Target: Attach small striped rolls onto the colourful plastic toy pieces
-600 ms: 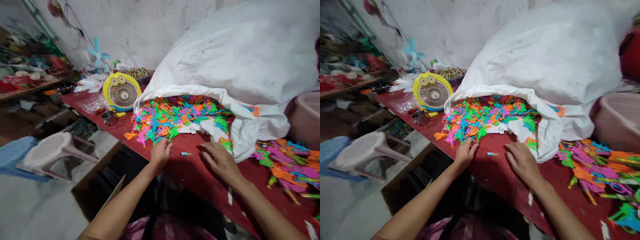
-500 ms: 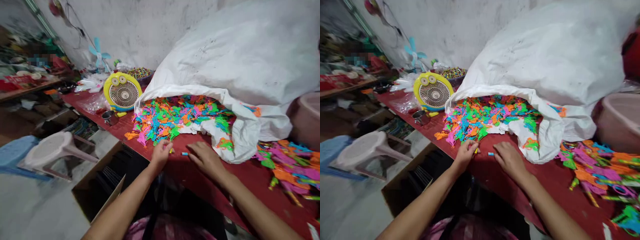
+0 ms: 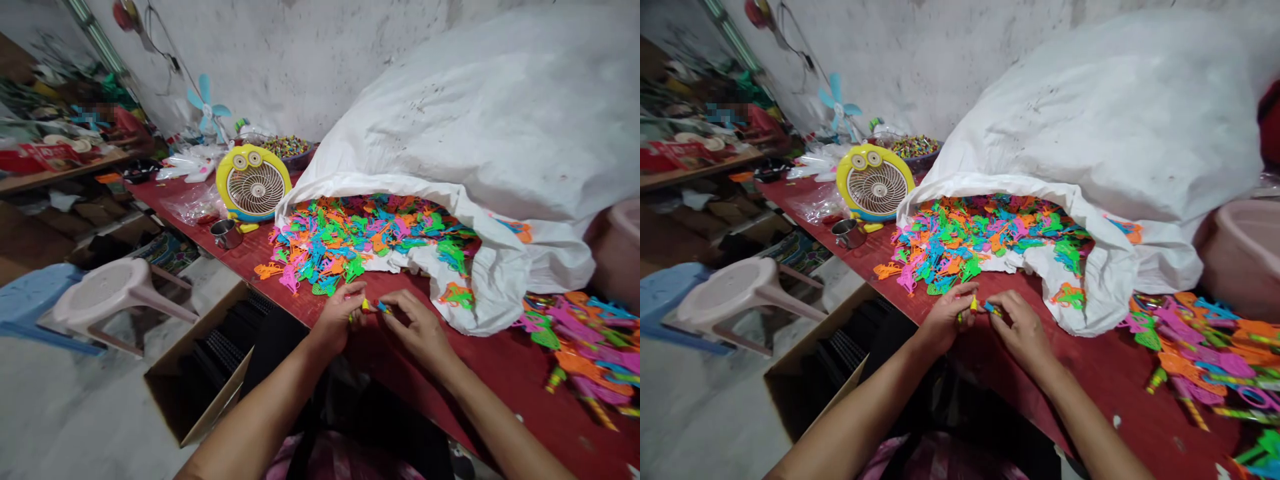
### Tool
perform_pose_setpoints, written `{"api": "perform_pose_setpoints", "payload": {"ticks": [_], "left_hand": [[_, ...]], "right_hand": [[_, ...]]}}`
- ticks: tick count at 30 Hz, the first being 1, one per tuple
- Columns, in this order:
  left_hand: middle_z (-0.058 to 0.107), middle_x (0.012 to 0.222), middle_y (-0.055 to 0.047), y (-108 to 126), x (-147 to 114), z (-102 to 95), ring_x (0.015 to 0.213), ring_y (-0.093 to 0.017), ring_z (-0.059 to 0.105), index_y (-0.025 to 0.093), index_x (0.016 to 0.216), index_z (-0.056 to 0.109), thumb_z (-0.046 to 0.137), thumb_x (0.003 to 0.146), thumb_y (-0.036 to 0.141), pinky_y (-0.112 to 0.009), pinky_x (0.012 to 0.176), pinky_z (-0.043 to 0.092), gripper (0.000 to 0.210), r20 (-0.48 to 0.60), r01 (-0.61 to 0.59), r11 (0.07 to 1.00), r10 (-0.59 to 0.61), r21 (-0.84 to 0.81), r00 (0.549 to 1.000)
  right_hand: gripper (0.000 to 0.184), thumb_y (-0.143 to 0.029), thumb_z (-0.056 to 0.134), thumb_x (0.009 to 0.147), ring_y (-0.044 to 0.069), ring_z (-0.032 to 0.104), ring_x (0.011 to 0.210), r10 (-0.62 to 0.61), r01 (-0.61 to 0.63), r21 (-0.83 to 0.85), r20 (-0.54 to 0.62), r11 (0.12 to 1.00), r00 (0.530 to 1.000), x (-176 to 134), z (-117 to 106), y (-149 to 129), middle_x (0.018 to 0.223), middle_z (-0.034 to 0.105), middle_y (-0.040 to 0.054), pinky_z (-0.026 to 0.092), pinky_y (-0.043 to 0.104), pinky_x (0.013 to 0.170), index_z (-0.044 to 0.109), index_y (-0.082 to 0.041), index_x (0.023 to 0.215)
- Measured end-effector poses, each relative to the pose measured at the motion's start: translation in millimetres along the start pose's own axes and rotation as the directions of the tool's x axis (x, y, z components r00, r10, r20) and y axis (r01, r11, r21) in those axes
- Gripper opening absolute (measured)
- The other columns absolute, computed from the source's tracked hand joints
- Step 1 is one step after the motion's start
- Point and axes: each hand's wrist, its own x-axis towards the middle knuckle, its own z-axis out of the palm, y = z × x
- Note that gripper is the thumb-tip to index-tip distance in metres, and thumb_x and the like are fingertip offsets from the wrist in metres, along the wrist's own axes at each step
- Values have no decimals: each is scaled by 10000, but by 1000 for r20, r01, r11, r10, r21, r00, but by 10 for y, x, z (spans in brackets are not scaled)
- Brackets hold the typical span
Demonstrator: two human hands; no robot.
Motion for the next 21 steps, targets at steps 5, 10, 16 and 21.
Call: {"api": "perform_pose_setpoints", "payload": {"ticks": [5, 10, 16, 21], "left_hand": [[447, 547, 58, -35, -54, 182, 401, -28, 285, 105, 857, 624, 713, 670, 334, -206, 409, 127, 308, 17, 32, 999, -33, 30, 999], [517, 574, 36, -12, -47, 195, 400, -48, 336, 138, 919, 606, 722, 633, 363, -208, 400, 111, 382, -75, 117, 993, -116, 7, 990], [445, 535, 45, -64, 26, 163, 414, -61, 329, 157, 711, 541, 699, 636, 336, -219, 410, 160, 250, -72, 93, 994, -97, -59, 993], [388, 529, 65, -135, 56, 174, 429, -76, 327, 193, 698, 451, 684, 718, 406, -222, 444, 223, 317, -190, 82, 992, -98, -92, 977]], "right_hand": [[271, -235, 498, 956, 197, 588, 954, -9, 2, 161, 44, 987, 999, 6, 32, -41, 1005, 616, 67, 469, 316, 835, 636, -232, 1189], [230, -291, 548, 944, 193, 617, 916, 101, -94, 261, -14, 961, 995, -57, 143, 20, 976, 646, 53, 487, 289, 789, 686, -225, 1116], [232, -273, 561, 954, 180, 608, 927, 60, -33, 193, -137, 981, 989, -101, 264, -33, 995, 644, 41, 485, 278, 794, 671, -257, 1157], [274, -220, 544, 959, 195, 578, 1047, -107, 116, 59, -142, 992, 984, -58, 317, -34, 1138, 642, 47, 450, 326, 907, 623, -268, 1217]]}}
